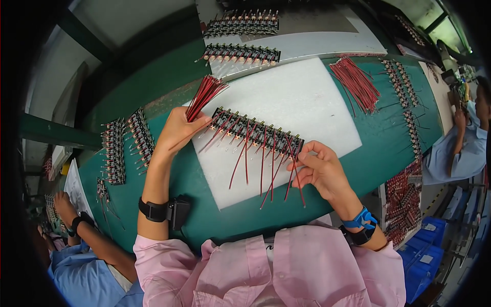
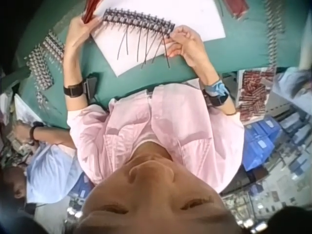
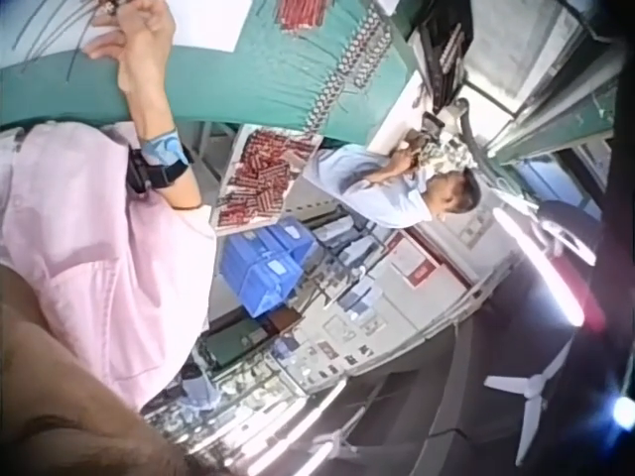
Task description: The person picks up a bundle of red wires, inserts them one by one into a circuit board, and then moves the completed board to a stack before starting a new one.
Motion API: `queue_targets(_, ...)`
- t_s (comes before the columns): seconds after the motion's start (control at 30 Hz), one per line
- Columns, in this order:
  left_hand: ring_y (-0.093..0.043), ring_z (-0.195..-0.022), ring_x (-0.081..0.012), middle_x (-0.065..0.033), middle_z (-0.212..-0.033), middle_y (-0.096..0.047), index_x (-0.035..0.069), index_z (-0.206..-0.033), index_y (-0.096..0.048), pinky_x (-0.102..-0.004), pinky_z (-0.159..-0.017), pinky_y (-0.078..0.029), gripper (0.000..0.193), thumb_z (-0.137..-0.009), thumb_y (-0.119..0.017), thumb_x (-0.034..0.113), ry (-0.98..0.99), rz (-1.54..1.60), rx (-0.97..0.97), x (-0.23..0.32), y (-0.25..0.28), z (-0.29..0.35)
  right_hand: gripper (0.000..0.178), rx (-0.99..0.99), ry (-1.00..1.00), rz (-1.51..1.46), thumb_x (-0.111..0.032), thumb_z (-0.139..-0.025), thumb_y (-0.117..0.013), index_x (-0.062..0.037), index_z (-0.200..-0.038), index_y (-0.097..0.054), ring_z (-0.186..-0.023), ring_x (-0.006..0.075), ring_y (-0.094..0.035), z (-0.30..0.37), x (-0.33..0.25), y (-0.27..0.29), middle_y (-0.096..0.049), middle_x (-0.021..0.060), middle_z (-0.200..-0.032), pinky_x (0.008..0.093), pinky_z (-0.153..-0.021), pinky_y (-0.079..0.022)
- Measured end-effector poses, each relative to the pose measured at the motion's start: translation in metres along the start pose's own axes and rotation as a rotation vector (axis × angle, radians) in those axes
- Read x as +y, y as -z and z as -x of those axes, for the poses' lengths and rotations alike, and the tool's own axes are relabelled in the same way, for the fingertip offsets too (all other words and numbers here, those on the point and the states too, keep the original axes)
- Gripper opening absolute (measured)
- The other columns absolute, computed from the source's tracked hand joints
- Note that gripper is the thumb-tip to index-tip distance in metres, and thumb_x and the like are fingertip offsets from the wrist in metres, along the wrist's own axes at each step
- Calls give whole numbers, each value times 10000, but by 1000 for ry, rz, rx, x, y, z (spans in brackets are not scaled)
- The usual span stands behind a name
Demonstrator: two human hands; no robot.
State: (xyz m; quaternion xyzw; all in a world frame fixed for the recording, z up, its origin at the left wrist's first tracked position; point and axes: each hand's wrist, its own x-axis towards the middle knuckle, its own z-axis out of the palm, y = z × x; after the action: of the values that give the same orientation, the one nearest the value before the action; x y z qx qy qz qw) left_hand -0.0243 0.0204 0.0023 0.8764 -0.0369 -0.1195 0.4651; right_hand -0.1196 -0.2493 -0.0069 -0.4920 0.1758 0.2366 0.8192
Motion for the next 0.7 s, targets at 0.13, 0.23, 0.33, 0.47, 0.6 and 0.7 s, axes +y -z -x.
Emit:
queue_targets(0.13, -350, -404, -23, 17, -514, -455, 5, -685, -545, -188, -339, -226, 176, -712, -617, 163, -13, 123, -15, -2, -3, 5, 94, -46, 17, -61, -82, -788, -485, -20, -808, -418, -501, 238, -583, 2, 4, 8, -566, 187, -735, 263, -414, -477)
queue_targets(0.23, -344, -388, -21, 19, -506, -449, 10, -684, -543, -184, -327, -211, 177, -713, -617, 168, -39, 176, -18, 3, -4, 7, 73, -43, 28, -79, -81, -794, -472, -18, -797, -434, -488, 230, -577, 6, 0, 9, -574, 175, -705, 269, -416, -478)
queue_targets(0.33, -352, -383, -25, 16, -505, -454, 11, -676, -543, -183, -329, -215, 184, -714, -617, 175, -44, 203, -8, 11, -9, 9, 68, -41, 41, -85, -78, -795, -465, -12, -786, -450, -482, 226, -574, 10, -3, 14, -578, 168, -682, 273, -420, -479)
queue_targets(0.47, -393, -475, -37, 15, -544, -476, -2, -669, -543, -197, -417, -290, 156, -722, -593, 136, -18, 226, -8, 32, -15, 12, 80, -23, 78, -74, -76, -786, -467, 3, -773, -472, -483, 226, -573, 14, -8, 19, -578, 163, -664, 273, -423, -477)
queue_targets(0.6, -331, -408, -27, 33, -509, -421, -5, -723, -537, -188, -364, -253, 169, -723, -589, 156, 57, 427, -59, 47, -16, 17, 92, 14, 169, -63, -84, -776, -476, 7, -759, -484, -475, 221, -568, 32, -24, 32, -578, 157, -654, 269, -416, -472)
queue_targets(0.7, -258, -360, -20, 54, -474, -352, -6, -751, -528, -184, -330, -210, 203, -723, -589, 186, 49, 566, -113, 65, -25, 15, 95, 5, 255, -73, -92, -768, -483, 1, -748, -482, -463, 214, -563, 50, -40, 46, -578, 155, -649, 267, -406, -468)
